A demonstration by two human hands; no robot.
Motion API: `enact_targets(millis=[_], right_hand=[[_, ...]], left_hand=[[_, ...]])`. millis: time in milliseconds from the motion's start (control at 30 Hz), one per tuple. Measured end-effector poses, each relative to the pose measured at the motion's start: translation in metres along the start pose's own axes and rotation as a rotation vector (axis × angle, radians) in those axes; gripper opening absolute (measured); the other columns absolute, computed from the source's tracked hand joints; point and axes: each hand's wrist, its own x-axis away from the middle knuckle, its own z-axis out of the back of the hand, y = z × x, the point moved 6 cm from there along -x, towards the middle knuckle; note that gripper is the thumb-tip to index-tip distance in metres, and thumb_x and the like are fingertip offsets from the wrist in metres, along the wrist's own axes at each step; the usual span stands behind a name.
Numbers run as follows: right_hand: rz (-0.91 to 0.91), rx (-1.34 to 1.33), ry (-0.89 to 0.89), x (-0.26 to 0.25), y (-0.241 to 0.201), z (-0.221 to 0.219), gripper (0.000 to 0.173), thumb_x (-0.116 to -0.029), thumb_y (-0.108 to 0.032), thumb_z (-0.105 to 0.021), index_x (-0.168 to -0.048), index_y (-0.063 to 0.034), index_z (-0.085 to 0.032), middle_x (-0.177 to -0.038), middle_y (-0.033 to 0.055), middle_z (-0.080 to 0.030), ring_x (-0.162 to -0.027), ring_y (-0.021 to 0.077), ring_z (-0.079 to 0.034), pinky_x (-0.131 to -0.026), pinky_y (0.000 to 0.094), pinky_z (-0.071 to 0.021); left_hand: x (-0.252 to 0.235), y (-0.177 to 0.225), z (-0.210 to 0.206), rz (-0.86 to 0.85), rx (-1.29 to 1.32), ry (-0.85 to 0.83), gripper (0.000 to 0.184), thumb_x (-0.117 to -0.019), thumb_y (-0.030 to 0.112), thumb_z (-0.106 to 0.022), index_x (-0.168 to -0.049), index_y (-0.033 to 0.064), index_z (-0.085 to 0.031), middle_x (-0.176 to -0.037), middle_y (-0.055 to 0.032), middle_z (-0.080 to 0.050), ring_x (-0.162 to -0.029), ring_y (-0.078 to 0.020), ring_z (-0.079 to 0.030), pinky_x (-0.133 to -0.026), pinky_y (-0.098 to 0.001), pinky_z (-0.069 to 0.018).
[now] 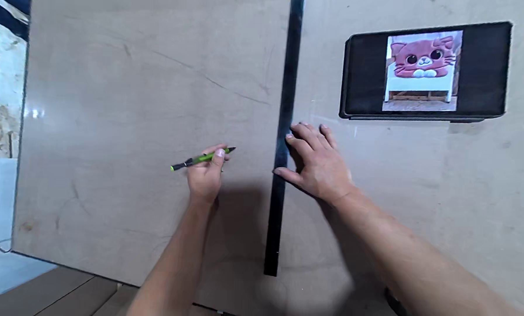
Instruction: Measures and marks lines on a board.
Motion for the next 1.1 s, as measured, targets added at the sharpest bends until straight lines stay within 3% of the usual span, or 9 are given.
enact_targets(millis=[167,333,567,733,1100], right_hand=[[0.027,-0.056,0.002,-0.048,-0.031,-0.018,0.079,-0.0823,-0.079,-0.062,-0.130,-0.0164,-0.067,-0.156,0.0039,-0.050,-0.149,0.0228,-0.041,-0.127,0.0545,-0.0229],[0.046,-0.091,0.034,-0.051,-0.033,-0.020,0.079,-0.0820,-0.077,-0.064,-0.137,-0.0205,-0.065,-0.155,-0.0021,-0.052,-0.151,0.0193,-0.039,-0.128,0.0540,-0.0208],[0.123,-0.103,-0.057,-0.046,-0.030,-0.019,0.095,-0.0776,-0.080,-0.065,-0.151,-0.0223,-0.054,-0.163,-0.0030,-0.042,-0.156,0.0213,-0.028,-0.129,0.0585,-0.0116],[0.121,-0.102,-0.071,-0.047,-0.029,-0.018,0.094,-0.0782,-0.081,-0.063,-0.151,-0.0231,-0.053,-0.164,-0.0046,-0.041,-0.156,0.0198,-0.027,-0.130,0.0566,-0.0118],[0.128,-0.081,-0.087,-0.045,-0.031,-0.018,0.094,-0.0788,-0.082,-0.062,-0.153,-0.0255,-0.052,-0.163,-0.0096,-0.041,-0.157,0.0187,-0.025,-0.129,0.0567,-0.0097]], left_hand=[[-0.040,-0.005,-0.012,-0.128,0.032,-0.136,0.014,-0.0984,0.005,-0.062,-0.108,0.0003,-0.071,-0.089,-0.0040,-0.075,-0.075,-0.0095,-0.070,-0.067,-0.0261,-0.0604],[-0.057,-0.005,-0.013,-0.189,0.078,-0.232,0.008,-0.0919,0.003,-0.063,-0.098,0.0024,-0.069,-0.081,-0.0027,-0.071,-0.065,-0.0097,-0.065,-0.056,-0.0250,-0.0554],[-0.052,-0.003,-0.013,-0.167,-0.030,-0.183,0.007,-0.0904,0.009,-0.063,-0.095,0.0083,-0.069,-0.078,0.0005,-0.071,-0.060,-0.0083,-0.064,-0.050,-0.0226,-0.0526],[-0.051,-0.001,-0.014,-0.140,-0.071,-0.165,0.006,-0.0913,0.011,-0.064,-0.093,0.0099,-0.070,-0.074,0.0011,-0.069,-0.055,-0.0070,-0.060,-0.046,-0.0209,-0.0485],[-0.053,-0.002,-0.014,-0.121,-0.077,-0.140,0.006,-0.0879,0.010,-0.066,-0.089,0.0121,-0.072,-0.071,0.0034,-0.069,-0.057,-0.0050,-0.064,-0.048,-0.0205,-0.0517]])
